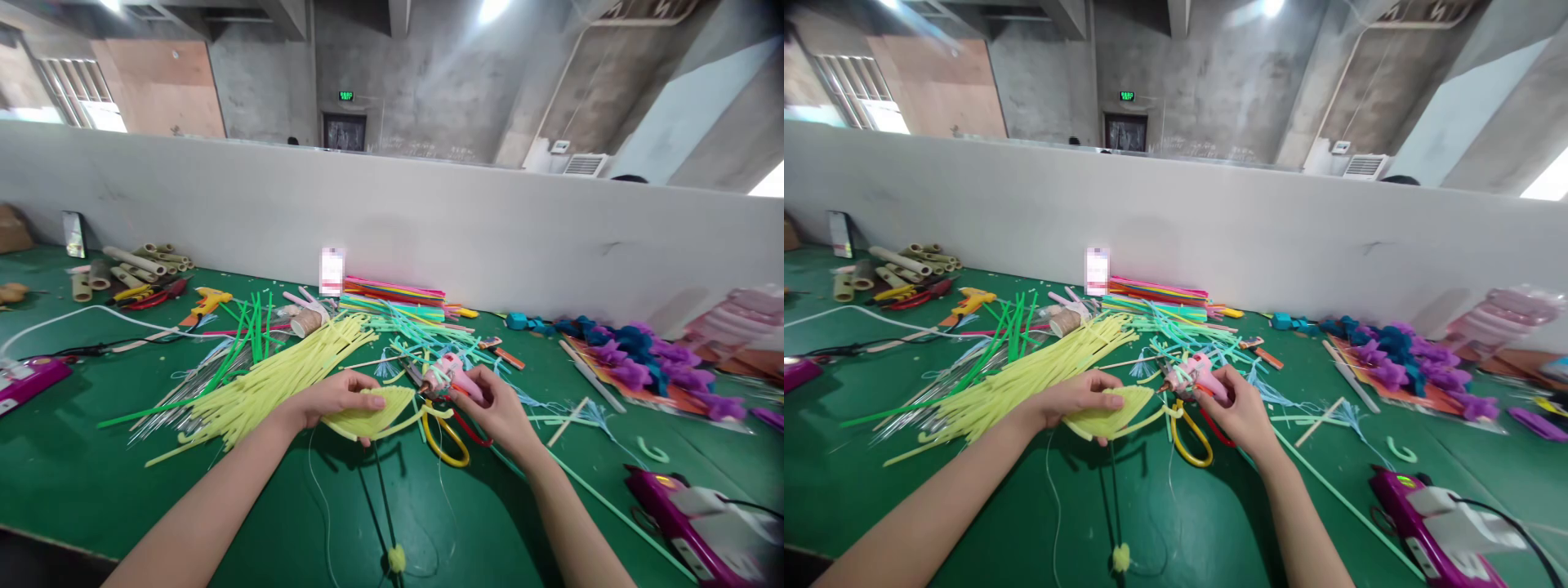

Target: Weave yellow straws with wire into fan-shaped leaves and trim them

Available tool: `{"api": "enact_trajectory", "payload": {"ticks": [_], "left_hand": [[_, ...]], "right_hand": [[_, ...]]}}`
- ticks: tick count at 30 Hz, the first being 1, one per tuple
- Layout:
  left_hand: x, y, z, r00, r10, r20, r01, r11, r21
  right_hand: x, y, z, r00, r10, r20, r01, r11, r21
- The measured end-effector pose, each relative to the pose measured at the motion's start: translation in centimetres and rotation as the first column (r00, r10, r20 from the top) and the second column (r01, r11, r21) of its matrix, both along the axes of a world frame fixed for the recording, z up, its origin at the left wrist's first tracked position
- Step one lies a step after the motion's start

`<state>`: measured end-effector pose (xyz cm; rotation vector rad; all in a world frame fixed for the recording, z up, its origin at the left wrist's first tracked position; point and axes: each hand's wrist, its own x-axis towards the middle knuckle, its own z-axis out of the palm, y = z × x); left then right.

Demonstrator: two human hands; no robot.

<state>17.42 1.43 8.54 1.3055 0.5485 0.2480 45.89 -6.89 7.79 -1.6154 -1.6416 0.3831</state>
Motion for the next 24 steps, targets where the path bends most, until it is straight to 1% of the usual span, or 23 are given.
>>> {"api": "enact_trajectory", "payload": {"ticks": [24], "left_hand": [[0.03,-0.17,0.06,1.000,-0.004,-0.008,0.004,1.000,0.002]], "right_hand": [[-0.09,-0.19,0.27,1.000,0.005,0.027,-0.005,1.000,0.005]]}}
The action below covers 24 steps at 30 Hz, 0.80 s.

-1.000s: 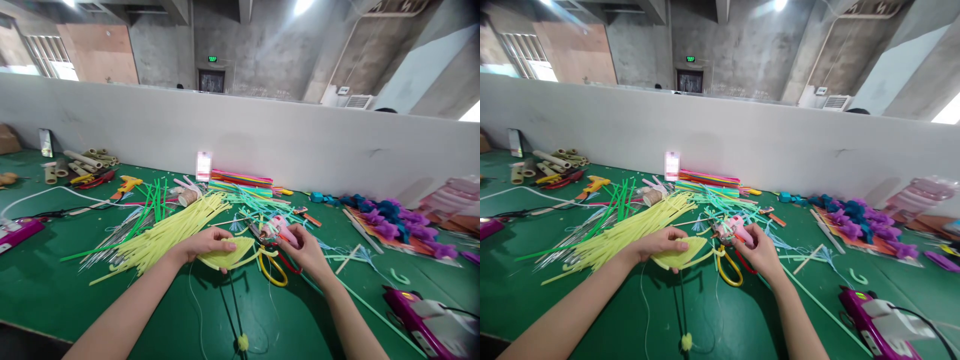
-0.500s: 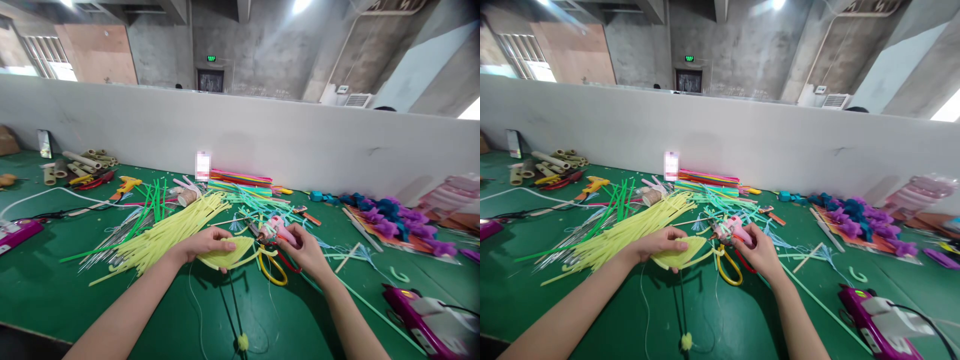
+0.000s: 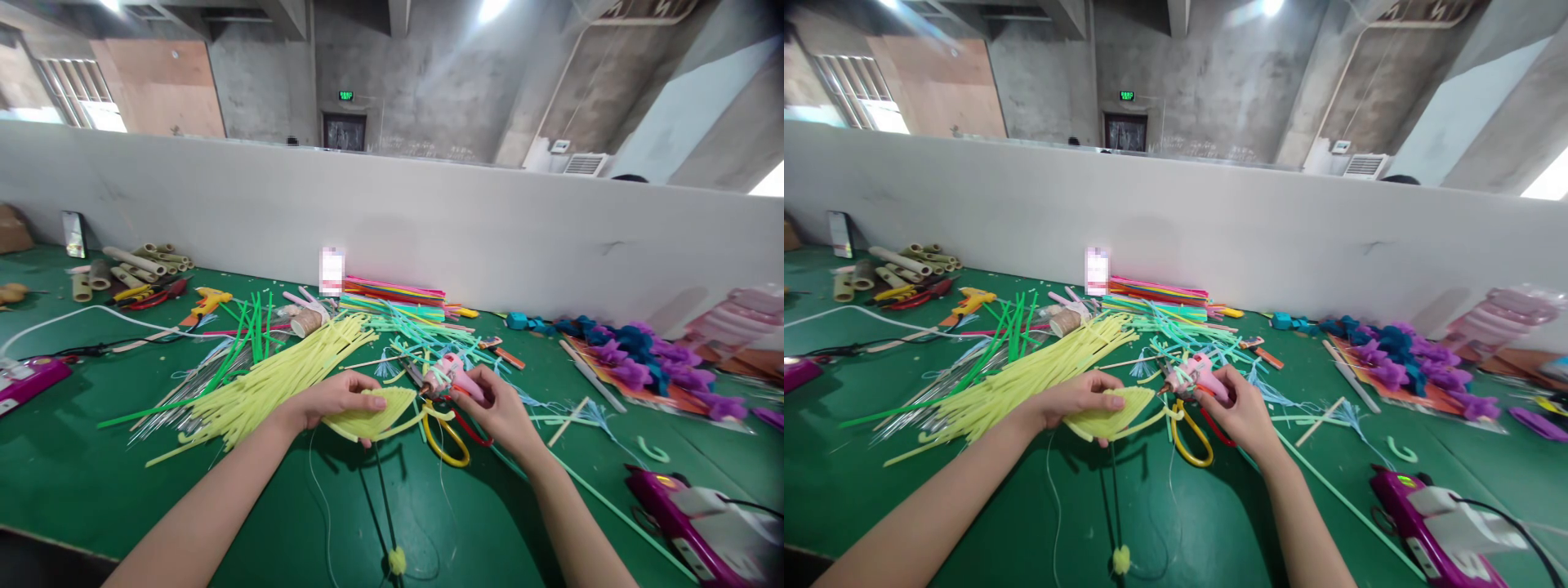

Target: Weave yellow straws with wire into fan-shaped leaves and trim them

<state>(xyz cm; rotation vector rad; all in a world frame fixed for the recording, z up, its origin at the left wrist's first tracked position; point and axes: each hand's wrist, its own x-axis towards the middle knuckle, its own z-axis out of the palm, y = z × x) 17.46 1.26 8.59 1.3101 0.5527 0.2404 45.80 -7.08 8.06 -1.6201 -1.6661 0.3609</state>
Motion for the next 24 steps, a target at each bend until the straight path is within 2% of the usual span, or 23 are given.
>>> {"api": "enact_trajectory", "payload": {"ticks": [24], "left_hand": [[0.05,-0.13,0.25,1.000,-0.014,0.003,0.014,1.000,0.006]], "right_hand": [[-0.36,0.16,0.03,1.000,-0.005,-0.025,0.005,1.000,0.001]]}}
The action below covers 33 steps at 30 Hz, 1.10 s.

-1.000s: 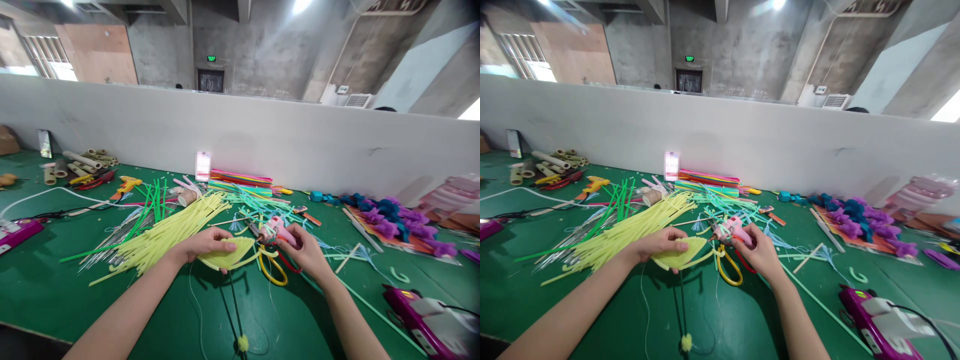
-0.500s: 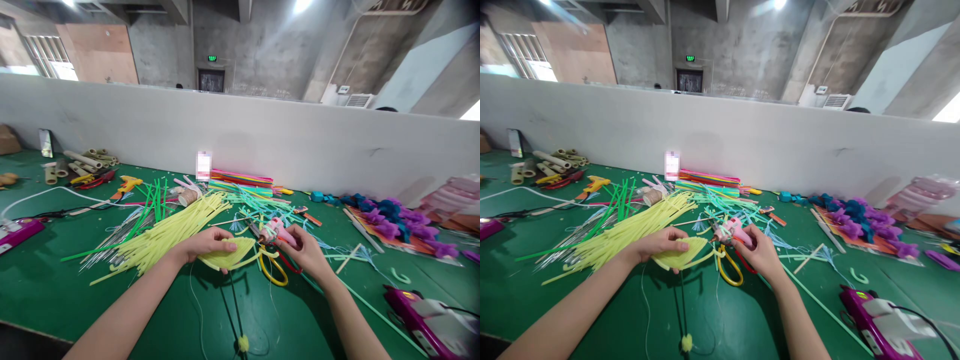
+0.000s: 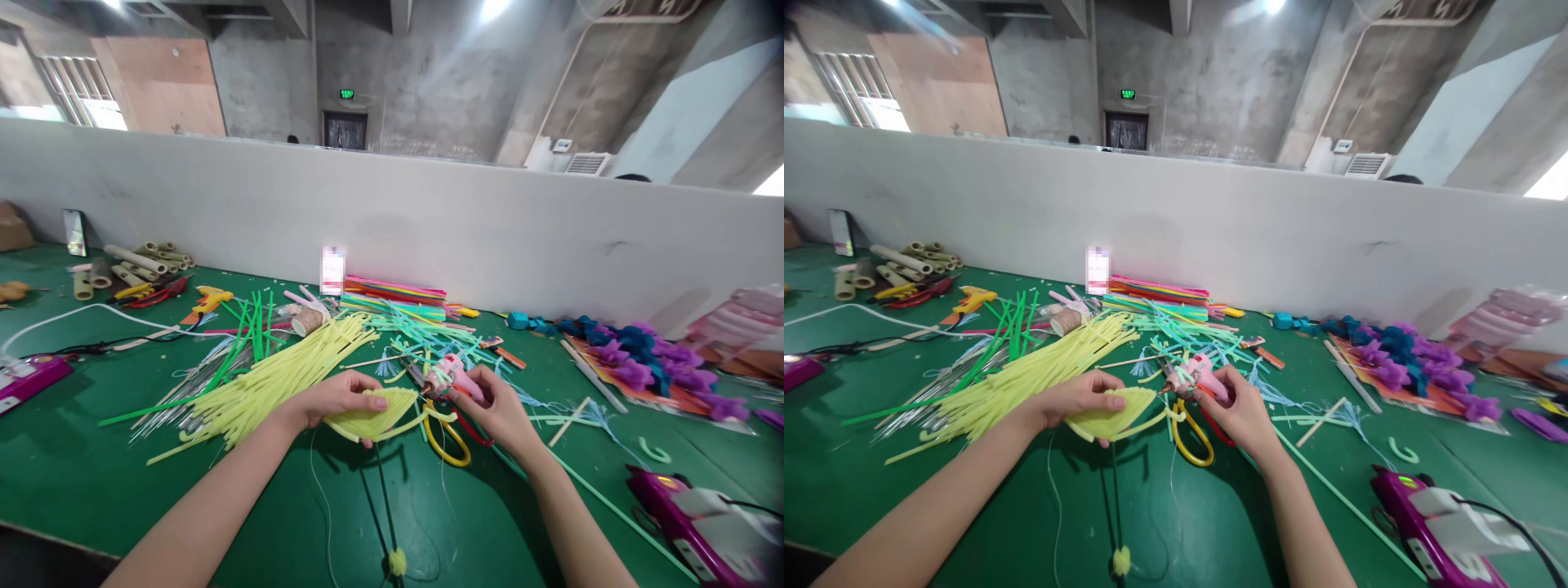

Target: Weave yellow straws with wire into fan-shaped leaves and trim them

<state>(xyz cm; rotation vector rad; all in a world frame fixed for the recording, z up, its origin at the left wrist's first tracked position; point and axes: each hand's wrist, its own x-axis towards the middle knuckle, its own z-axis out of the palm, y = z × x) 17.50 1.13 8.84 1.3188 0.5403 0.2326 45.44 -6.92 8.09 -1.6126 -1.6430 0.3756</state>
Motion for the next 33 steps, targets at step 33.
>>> {"api": "enact_trajectory", "payload": {"ticks": [33], "left_hand": [[0.0,0.0,-0.2,0.999,-0.034,-0.006,0.034,0.999,-0.001]], "right_hand": [[7.1,0.2,-1.5,0.633,-0.736,0.241,0.756,0.654,0.014]]}}
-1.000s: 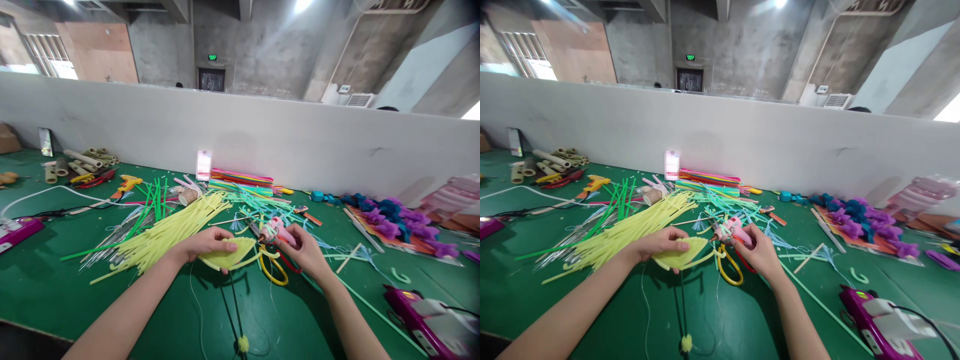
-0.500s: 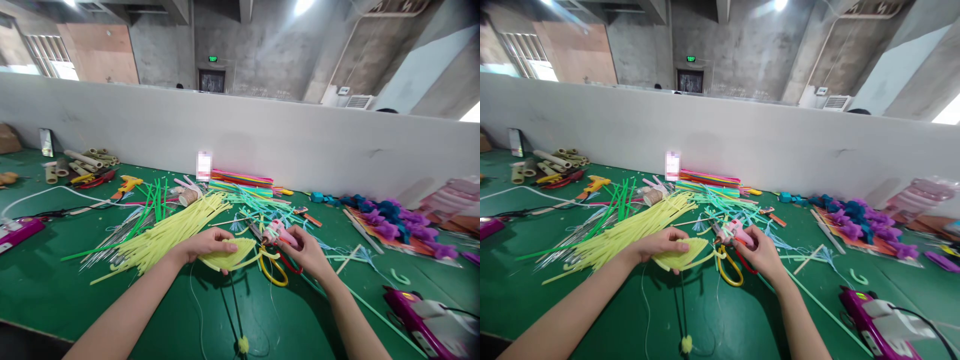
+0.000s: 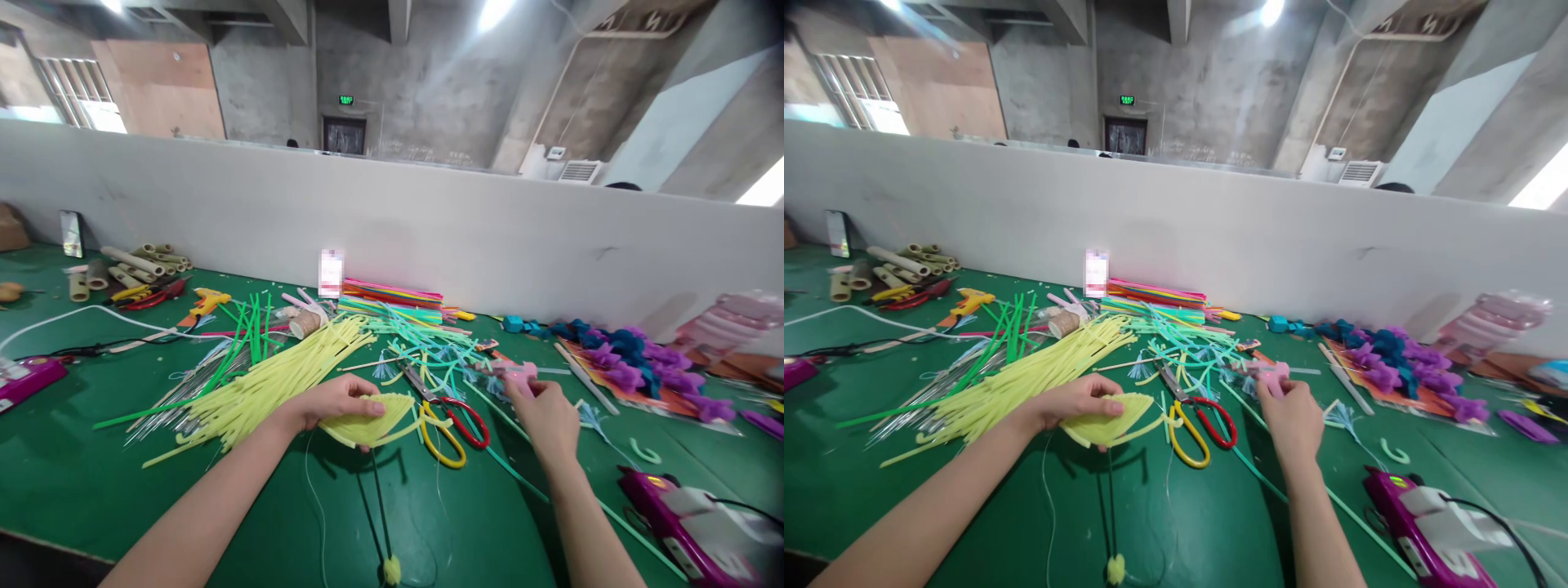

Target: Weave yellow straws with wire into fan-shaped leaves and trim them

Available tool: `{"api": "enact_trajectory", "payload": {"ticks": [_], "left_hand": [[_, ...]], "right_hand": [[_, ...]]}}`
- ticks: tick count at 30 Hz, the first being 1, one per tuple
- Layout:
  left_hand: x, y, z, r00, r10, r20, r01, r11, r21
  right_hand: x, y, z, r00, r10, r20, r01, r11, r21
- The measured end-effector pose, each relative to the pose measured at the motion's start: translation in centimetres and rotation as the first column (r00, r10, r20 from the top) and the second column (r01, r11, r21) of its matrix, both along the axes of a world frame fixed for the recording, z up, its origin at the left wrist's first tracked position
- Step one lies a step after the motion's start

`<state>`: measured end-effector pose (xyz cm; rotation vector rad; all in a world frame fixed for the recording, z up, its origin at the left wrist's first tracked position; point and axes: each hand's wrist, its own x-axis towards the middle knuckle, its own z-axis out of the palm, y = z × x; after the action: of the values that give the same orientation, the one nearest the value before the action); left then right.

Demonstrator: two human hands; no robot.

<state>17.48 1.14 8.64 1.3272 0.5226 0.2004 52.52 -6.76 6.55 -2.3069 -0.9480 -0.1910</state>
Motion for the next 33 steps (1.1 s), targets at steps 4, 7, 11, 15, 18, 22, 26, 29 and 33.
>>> {"api": "enact_trajectory", "payload": {"ticks": [4,7,11,15,18,22,26,29,33], "left_hand": [[0.0,0.0,0.0,1.000,0.012,-0.015,-0.011,1.000,0.028],[0.0,0.1,-0.2,0.999,0.033,-0.026,-0.032,0.999,0.038],[0.0,0.5,-0.7,0.999,0.043,-0.030,-0.042,0.999,0.032],[0.1,0.7,-1.0,0.998,0.044,-0.036,-0.043,0.999,0.028],[0.2,0.8,-1.0,0.998,0.040,-0.049,-0.039,0.999,0.023],[0.3,0.6,-0.9,0.997,0.039,-0.067,-0.038,0.999,0.024],[0.6,0.1,-0.7,0.996,0.055,-0.075,-0.050,0.997,0.063],[0.8,-0.3,-0.6,0.997,0.043,-0.063,-0.038,0.997,0.065],[0.9,-0.3,-0.4,0.995,0.026,-0.092,-0.013,0.991,0.132]], "right_hand": [[-0.5,-0.1,0.4,0.993,-0.030,0.111,0.021,0.997,0.076],[-3.5,0.0,1.7,0.858,0.504,-0.105,-0.468,0.848,0.248],[-7.6,-0.2,2.5,0.303,0.849,-0.433,-0.809,0.469,0.354],[-9.2,-0.5,2.3,0.187,0.812,-0.553,-0.823,0.436,0.363],[-9.4,-0.6,2.2,0.203,0.803,-0.560,-0.817,0.454,0.355],[-9.9,-0.4,2.1,0.233,0.822,-0.520,-0.813,0.458,0.360],[-10.2,0.5,1.6,0.333,0.819,-0.468,-0.739,0.535,0.409],[-10.4,1.3,1.3,0.364,0.807,-0.465,-0.678,0.572,0.462],[-10.7,1.8,1.7,0.336,0.810,-0.481,-0.656,0.568,0.497]]}}
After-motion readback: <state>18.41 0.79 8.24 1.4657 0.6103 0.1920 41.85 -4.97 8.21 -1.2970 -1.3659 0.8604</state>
